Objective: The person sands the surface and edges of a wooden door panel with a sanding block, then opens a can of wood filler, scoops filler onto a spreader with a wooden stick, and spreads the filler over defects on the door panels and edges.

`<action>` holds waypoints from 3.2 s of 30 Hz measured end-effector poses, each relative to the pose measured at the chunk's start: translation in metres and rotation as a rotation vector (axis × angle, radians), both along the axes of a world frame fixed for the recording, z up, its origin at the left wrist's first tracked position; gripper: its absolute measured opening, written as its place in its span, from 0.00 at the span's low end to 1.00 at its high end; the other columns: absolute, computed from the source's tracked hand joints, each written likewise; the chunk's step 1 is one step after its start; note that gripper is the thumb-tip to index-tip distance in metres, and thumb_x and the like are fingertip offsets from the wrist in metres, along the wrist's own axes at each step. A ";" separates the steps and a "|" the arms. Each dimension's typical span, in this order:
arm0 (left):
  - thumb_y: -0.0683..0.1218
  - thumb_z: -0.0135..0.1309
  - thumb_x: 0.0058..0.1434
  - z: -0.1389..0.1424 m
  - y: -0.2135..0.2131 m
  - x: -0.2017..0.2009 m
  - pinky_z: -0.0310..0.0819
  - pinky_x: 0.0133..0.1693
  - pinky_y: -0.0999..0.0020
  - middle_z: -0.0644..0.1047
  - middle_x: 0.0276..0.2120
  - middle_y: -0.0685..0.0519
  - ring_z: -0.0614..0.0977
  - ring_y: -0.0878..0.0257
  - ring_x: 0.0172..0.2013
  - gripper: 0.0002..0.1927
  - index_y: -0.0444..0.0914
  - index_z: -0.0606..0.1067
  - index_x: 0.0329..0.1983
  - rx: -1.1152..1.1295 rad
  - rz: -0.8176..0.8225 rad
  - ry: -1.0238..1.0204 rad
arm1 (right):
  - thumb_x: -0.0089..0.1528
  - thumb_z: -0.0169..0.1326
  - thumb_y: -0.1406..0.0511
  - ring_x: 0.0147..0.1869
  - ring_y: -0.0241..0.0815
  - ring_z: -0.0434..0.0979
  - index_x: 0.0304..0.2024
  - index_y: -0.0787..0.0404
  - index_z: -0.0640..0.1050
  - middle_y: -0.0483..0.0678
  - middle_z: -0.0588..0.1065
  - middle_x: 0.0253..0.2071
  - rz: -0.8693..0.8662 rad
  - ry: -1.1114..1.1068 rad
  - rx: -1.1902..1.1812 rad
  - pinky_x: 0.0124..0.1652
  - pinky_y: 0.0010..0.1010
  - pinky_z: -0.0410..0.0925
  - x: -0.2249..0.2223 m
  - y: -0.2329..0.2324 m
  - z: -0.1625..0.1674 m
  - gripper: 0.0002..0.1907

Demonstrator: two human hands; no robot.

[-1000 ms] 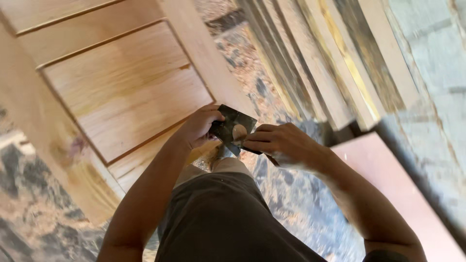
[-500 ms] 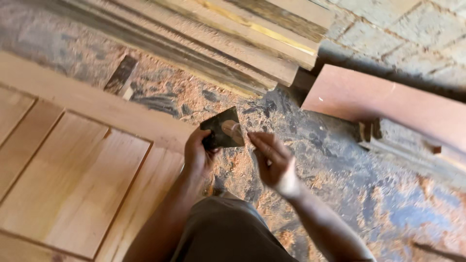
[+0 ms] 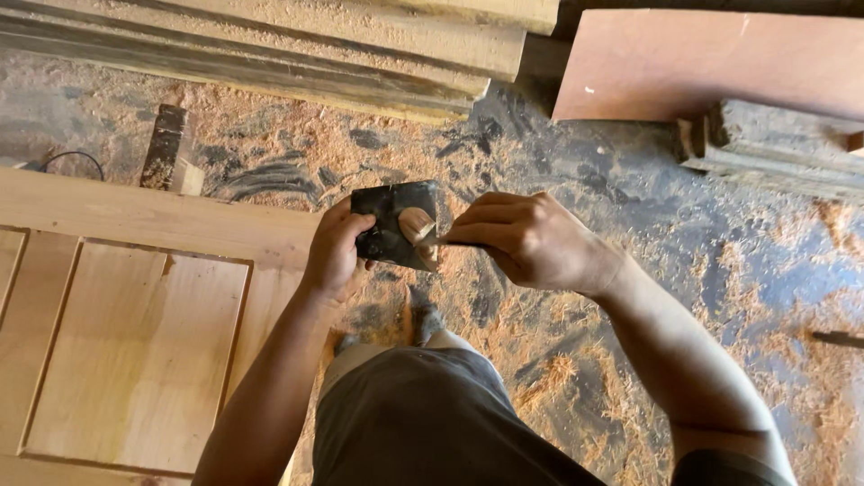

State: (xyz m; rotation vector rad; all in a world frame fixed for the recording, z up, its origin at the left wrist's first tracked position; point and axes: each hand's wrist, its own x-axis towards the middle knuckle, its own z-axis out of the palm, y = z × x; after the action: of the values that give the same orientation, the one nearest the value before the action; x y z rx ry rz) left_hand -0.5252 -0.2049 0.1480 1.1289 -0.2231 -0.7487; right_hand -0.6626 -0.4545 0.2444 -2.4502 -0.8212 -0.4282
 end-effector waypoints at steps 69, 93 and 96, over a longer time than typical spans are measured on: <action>0.44 0.43 0.66 -0.221 0.279 -0.028 0.66 0.24 0.68 0.76 0.32 0.47 0.72 0.61 0.21 0.16 0.33 0.73 0.52 0.150 0.444 0.621 | 0.68 0.51 0.73 0.52 0.50 0.82 0.59 0.65 0.78 0.56 0.79 0.52 -0.839 0.504 0.889 0.50 0.35 0.76 0.033 0.308 -0.360 0.16; 0.43 0.44 0.63 -0.242 0.237 -0.037 0.68 0.25 0.66 0.76 0.33 0.49 0.73 0.59 0.23 0.14 0.34 0.72 0.50 0.230 0.482 0.587 | 0.67 0.50 0.75 0.54 0.58 0.83 0.58 0.69 0.76 0.60 0.80 0.51 -0.767 0.667 1.198 0.53 0.36 0.75 0.011 0.280 -0.314 0.17; 0.42 0.44 0.64 -0.247 0.216 -0.042 0.68 0.26 0.66 0.76 0.34 0.50 0.74 0.61 0.25 0.14 0.34 0.71 0.52 0.202 0.442 0.503 | 0.66 0.50 0.77 0.59 0.58 0.82 0.61 0.69 0.74 0.60 0.78 0.56 -0.771 0.562 1.183 0.58 0.37 0.74 -0.002 0.275 -0.301 0.20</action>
State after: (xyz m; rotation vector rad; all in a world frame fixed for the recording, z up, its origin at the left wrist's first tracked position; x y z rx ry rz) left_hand -0.5671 0.0113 -0.0991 1.0889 0.5216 -0.6405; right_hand -0.6648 -0.1799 -0.0562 -1.4799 0.5508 -0.3054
